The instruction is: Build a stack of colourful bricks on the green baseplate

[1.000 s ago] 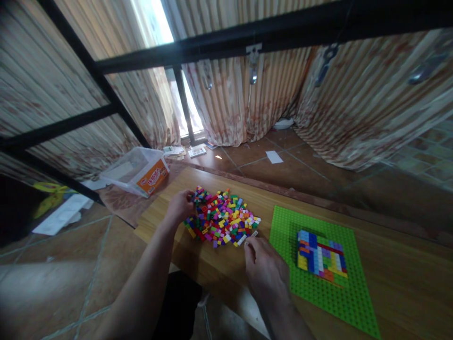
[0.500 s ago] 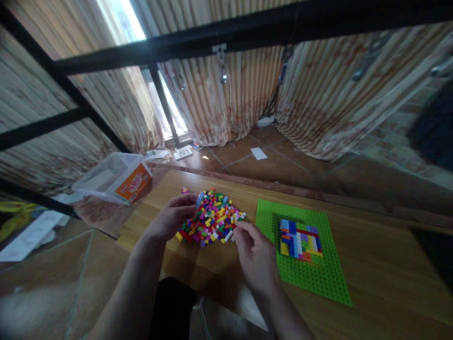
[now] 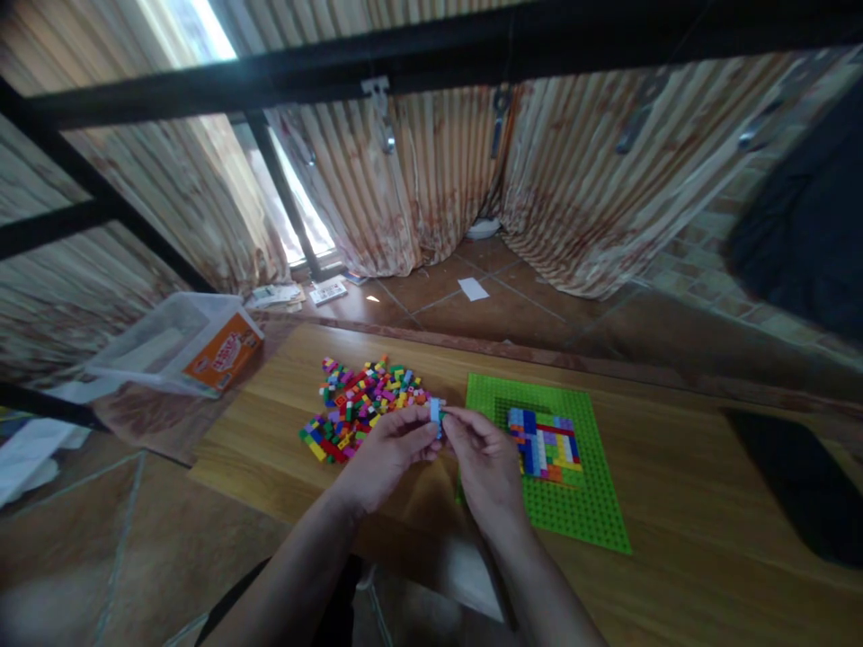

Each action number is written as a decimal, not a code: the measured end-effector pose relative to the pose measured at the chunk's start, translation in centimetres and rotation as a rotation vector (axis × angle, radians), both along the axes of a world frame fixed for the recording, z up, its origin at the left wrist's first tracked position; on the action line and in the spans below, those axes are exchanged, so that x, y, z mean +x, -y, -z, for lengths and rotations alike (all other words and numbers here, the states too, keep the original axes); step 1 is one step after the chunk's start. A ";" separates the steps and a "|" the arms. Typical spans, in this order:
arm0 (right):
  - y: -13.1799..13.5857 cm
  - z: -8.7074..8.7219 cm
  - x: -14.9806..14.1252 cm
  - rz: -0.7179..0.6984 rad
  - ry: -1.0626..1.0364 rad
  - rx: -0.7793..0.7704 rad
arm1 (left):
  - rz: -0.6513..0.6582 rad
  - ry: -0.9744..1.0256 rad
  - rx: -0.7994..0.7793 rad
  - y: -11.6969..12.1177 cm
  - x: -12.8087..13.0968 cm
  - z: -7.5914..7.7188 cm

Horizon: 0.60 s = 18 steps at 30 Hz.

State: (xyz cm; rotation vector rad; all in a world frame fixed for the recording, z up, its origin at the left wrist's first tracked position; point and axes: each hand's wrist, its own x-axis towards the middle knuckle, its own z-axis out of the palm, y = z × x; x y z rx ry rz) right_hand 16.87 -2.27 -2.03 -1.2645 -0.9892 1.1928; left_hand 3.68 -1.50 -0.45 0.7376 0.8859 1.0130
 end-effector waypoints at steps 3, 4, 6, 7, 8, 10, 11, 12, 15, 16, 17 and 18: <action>0.0 0.1 0.0 0.009 0.011 0.001 | -0.001 -0.078 0.071 0.1 0.3 0.3; 0.0 0.1 0.0 0.012 0.008 -0.002 | 0.007 -0.090 0.083 0.1 0.4 0.3; 0.0 0.3 0.2 0.011 -0.001 -0.017 | 0.016 -0.097 0.092 0.3 0.5 0.3; 0.1 0.3 0.3 0.005 -0.002 -0.026 | 0.017 -0.096 0.091 0.3 0.6 0.3; 0.1 0.4 0.4 0.000 -0.002 -0.034 | 0.019 -0.094 0.088 0.4 0.6 0.2; 0.1 0.6 0.5 -0.008 0.000 -0.041 | 0.024 -0.087 0.077 0.5 0.5 0.1; 0.0 0.7 0.5 -0.008 0.004 -0.042 | 0.028 -0.084 0.069 0.5 0.4 0.1; 0.0 0.8 0.5 -0.004 0.020 -0.042 | 0.030 -0.084 0.062 0.5 0.2 0.1; -0.2 1.1 0.4 0.010 0.179 0.008 | -0.022 -0.112 0.042 0.0 -0.8 0.1; -0.3 1.2 0.3 0.007 0.272 0.053 | -0.066 -0.134 0.031 -0.3 -1.2 0.1; -0.4 1.2 0.2 -0.005 0.378 0.108 | -0.119 -0.161 0.020 -0.6 -1.8 0.2; -0.5 1.3 0.1 -0.022 0.489 0.165 | -0.174 -0.193 0.010 -0.9 -2.3 0.2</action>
